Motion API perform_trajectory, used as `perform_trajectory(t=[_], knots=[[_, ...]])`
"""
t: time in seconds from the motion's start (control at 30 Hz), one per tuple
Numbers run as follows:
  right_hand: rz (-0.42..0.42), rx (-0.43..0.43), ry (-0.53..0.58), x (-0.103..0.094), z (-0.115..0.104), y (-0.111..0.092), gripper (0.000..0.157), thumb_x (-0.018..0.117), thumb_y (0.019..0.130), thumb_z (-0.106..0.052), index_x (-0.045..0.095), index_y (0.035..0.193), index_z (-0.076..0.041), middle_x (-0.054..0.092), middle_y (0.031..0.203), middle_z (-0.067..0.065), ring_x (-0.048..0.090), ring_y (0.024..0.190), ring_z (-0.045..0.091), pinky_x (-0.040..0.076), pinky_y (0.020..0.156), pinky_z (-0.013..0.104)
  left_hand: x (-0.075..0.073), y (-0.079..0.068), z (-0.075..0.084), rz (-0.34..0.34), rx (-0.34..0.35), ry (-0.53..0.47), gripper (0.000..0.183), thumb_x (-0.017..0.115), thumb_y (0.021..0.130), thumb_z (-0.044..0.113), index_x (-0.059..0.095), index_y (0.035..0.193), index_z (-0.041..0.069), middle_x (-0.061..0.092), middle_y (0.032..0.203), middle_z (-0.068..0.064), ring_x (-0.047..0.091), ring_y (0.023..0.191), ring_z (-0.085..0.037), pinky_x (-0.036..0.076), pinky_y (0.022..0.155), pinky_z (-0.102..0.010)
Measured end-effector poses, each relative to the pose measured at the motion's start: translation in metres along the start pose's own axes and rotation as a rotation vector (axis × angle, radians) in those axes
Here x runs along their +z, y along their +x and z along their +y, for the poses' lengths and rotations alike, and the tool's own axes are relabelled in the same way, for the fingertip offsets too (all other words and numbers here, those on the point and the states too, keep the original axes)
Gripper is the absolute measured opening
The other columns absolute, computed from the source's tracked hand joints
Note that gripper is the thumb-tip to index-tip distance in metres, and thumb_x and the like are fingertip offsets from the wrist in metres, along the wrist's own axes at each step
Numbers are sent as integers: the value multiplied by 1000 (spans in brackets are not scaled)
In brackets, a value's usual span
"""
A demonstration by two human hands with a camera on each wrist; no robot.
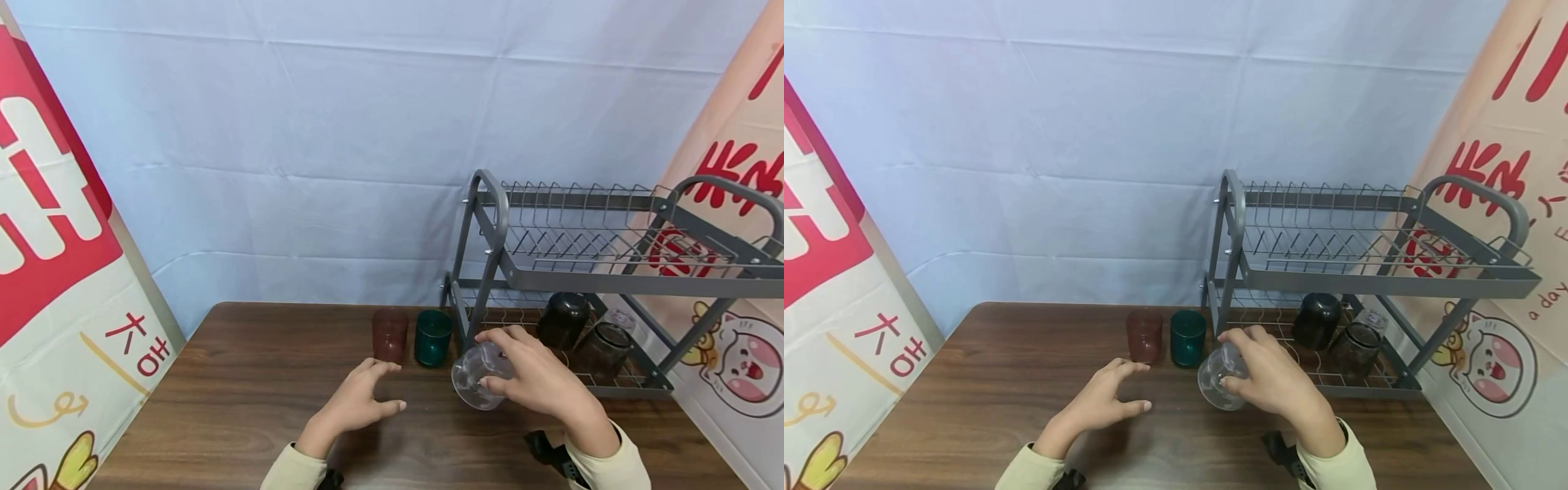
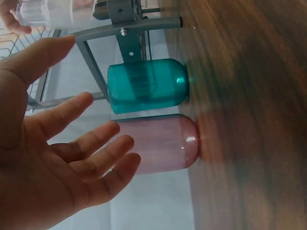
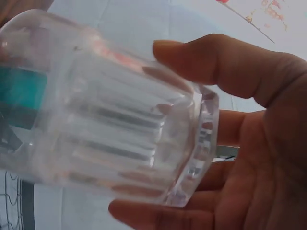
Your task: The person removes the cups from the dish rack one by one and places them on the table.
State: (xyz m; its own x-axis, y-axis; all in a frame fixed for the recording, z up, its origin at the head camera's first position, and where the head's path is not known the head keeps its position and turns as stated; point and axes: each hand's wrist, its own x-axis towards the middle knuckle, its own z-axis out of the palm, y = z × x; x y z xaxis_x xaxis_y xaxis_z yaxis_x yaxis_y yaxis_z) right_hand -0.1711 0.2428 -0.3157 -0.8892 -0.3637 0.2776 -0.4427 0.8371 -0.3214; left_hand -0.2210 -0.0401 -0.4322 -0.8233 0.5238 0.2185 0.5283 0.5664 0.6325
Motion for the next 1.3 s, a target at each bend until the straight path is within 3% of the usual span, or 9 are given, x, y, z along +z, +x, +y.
perform_trajectory(t=[0.2, 0.47, 0.63, 0.87, 1.1, 1.3], knots=[[76, -26, 19, 10, -4, 3, 53, 82, 70, -23, 59, 117, -15, 55, 108, 9, 55, 87, 22, 45, 69, 43, 2, 0, -6, 17, -2, -147, 59, 69, 80, 47, 52, 130, 22, 49, 126, 1, 47, 114, -21, 41, 88, -45], [158, -40, 122, 27, -8, 7, 52, 81, 71, -24, 57, 117, -16, 55, 110, 6, 53, 88, 20, 46, 68, 40, 9, 2, -11, 45, 63, -257, 64, 74, 76, 43, 50, 132, 24, 49, 125, 5, 50, 111, -25, 43, 86, -46], [204, -42, 168, 38, -10, 10, 54, 82, 71, -21, 56, 118, -14, 55, 113, 5, 54, 94, 21, 46, 72, 42, 16, 1, -13, 62, 78, -350, 66, 75, 76, 39, 47, 133, 24, 50, 126, -3, 50, 110, -30, 42, 84, -51], [289, -38, 249, 54, -10, 15, 55, 82, 69, -20, 57, 117, -14, 55, 110, 3, 53, 85, 17, 44, 64, 35, 19, 3, -10, 131, 52, -505, 66, 77, 77, 23, 44, 135, 18, 50, 126, -5, 51, 110, -29, 43, 83, -51], [307, -11, 457, 67, -10, 20, 55, 81, 71, -14, 54, 119, -11, 53, 102, 3, 54, 82, 18, 51, 59, 29, 2, 1, 14, 170, 72, -733, 66, 70, 81, 5, 37, 138, 6, 45, 130, -14, 48, 112, -34, 41, 85, -56], [326, 12, 595, 79, -9, 22, 54, 80, 72, -9, 53, 119, -10, 56, 95, 7, 56, 83, 20, 52, 61, 30, 0, 3, 14, 200, 103, -817, 66, 67, 82, 3, 33, 139, 1, 42, 129, -21, 47, 110, -38, 43, 83, -54]])
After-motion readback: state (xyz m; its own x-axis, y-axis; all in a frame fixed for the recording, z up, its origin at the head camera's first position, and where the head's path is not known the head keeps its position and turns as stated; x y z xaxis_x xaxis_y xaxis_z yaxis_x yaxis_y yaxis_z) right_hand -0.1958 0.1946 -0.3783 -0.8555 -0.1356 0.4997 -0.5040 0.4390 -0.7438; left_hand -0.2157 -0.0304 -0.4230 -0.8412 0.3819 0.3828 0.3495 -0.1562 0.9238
